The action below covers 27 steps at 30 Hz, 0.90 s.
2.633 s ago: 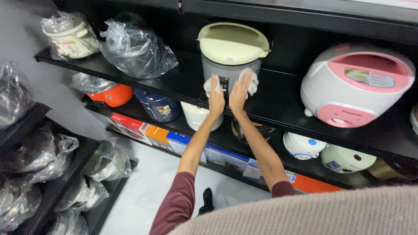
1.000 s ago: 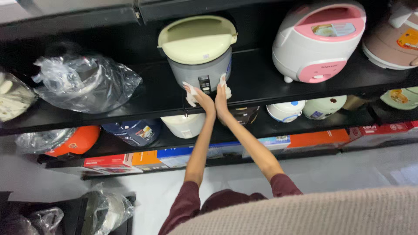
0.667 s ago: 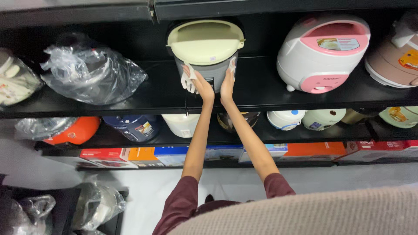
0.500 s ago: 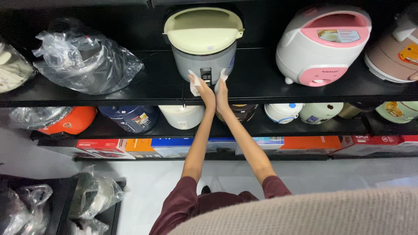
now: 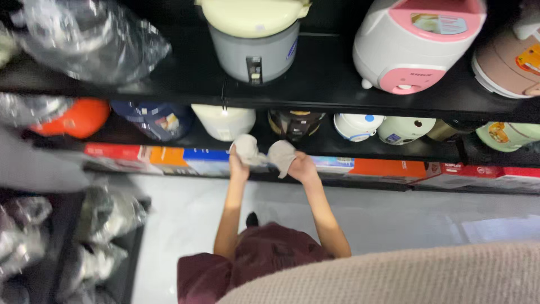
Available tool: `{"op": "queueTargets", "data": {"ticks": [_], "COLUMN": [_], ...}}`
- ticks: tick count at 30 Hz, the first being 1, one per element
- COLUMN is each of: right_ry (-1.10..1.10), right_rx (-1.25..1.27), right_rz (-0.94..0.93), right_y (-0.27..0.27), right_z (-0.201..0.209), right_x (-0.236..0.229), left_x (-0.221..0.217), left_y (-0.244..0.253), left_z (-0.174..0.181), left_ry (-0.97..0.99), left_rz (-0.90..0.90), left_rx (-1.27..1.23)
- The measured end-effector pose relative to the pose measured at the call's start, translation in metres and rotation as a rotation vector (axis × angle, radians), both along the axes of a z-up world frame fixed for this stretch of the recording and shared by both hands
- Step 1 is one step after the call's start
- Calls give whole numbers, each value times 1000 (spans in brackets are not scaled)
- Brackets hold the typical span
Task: The person wipes the exterior surfaces of multiple rice cookers on a shelf using a cloth.
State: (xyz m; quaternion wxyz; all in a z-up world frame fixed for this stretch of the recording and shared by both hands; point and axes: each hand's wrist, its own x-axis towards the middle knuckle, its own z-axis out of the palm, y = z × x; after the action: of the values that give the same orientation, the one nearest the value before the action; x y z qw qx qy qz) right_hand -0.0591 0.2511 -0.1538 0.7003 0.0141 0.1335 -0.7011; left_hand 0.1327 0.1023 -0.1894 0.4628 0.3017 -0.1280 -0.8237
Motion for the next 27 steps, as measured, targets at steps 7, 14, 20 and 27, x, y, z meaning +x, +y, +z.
{"op": "queueTargets", "data": {"ticks": [7,14,20,27], "right_ry": [-128,-63,-28,-67], "right_rx": [142,162,270,210], "right_rz": [217,348,190,61], "right_y": [-9,-35,-25,-92], "right_z": [-27,-49,-73,-89], "right_x": [58,113,147,219], "left_x": [104,194,212,242], "left_y": [79,102,40,-67], "left_z": [-27,-43,-61,-76], "left_ry": [199,203,167,142], "left_rz": [147,403,432,261], "left_rx": [14,31,89,-260]}}
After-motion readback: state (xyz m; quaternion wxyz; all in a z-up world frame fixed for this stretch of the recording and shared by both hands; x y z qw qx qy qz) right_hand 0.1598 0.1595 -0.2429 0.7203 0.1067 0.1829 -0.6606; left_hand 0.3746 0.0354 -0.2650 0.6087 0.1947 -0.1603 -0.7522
